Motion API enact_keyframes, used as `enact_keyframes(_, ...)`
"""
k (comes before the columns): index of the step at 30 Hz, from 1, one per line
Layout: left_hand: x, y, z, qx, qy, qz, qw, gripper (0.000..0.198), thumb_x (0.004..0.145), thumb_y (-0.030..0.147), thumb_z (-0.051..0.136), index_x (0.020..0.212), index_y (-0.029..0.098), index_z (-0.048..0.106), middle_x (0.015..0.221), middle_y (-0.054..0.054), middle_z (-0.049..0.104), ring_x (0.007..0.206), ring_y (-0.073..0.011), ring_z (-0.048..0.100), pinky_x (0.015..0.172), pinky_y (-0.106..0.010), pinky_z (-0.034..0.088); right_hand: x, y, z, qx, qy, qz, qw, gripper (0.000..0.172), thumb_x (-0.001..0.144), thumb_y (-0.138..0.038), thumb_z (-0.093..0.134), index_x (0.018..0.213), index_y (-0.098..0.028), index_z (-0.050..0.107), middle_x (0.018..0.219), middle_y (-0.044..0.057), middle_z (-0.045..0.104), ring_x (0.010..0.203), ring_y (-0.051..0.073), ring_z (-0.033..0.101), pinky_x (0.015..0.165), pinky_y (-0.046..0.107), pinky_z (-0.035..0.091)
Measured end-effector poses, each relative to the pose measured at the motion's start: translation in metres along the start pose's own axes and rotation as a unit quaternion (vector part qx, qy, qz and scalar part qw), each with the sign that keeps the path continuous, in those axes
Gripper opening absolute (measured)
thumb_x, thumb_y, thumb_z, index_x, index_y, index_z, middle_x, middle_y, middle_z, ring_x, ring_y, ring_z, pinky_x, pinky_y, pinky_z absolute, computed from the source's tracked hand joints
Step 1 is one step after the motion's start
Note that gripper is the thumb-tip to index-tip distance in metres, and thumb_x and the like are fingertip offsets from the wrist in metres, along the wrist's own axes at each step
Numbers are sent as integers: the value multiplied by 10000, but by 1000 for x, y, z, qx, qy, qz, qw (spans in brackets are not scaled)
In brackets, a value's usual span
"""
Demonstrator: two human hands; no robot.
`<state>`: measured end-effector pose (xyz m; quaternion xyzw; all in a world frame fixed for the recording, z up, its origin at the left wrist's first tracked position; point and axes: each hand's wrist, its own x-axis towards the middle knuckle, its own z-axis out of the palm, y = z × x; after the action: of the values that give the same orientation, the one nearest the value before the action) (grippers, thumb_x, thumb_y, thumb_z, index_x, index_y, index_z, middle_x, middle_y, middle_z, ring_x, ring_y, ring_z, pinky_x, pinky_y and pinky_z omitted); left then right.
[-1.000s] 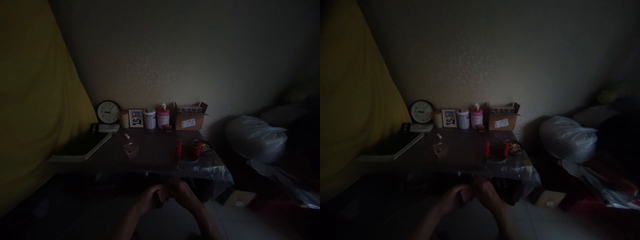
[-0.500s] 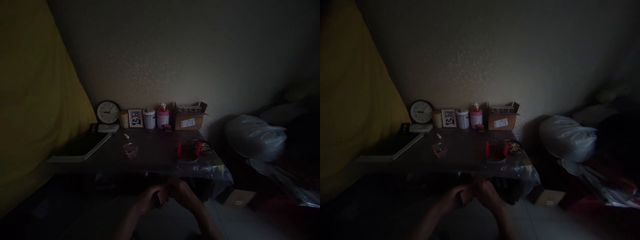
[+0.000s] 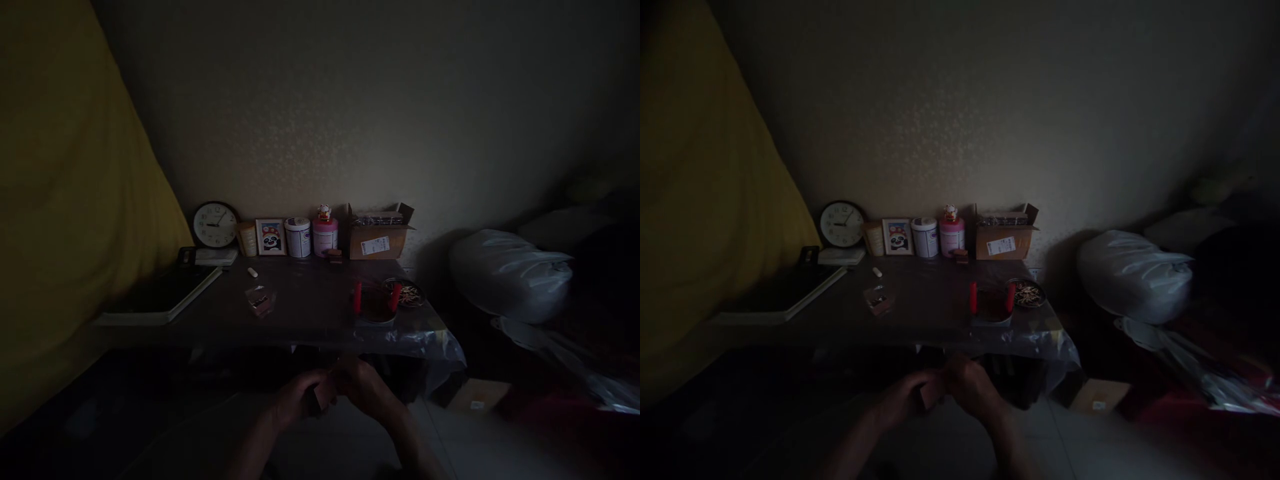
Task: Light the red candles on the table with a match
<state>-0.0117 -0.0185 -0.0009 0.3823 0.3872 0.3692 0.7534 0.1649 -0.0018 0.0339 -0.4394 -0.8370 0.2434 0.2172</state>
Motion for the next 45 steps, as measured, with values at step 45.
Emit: enact_keyframes(45, 1, 14, 6, -183, 14, 43, 982, 362, 767, 274, 570, 1120, 197, 582, 879, -59, 682, 686, -162, 617, 572, -262, 419, 3, 8, -8, 303, 143, 75, 939, 281, 789, -422, 579, 861, -159, 647, 821, 44, 677, 791, 188, 630, 693, 273, 481)
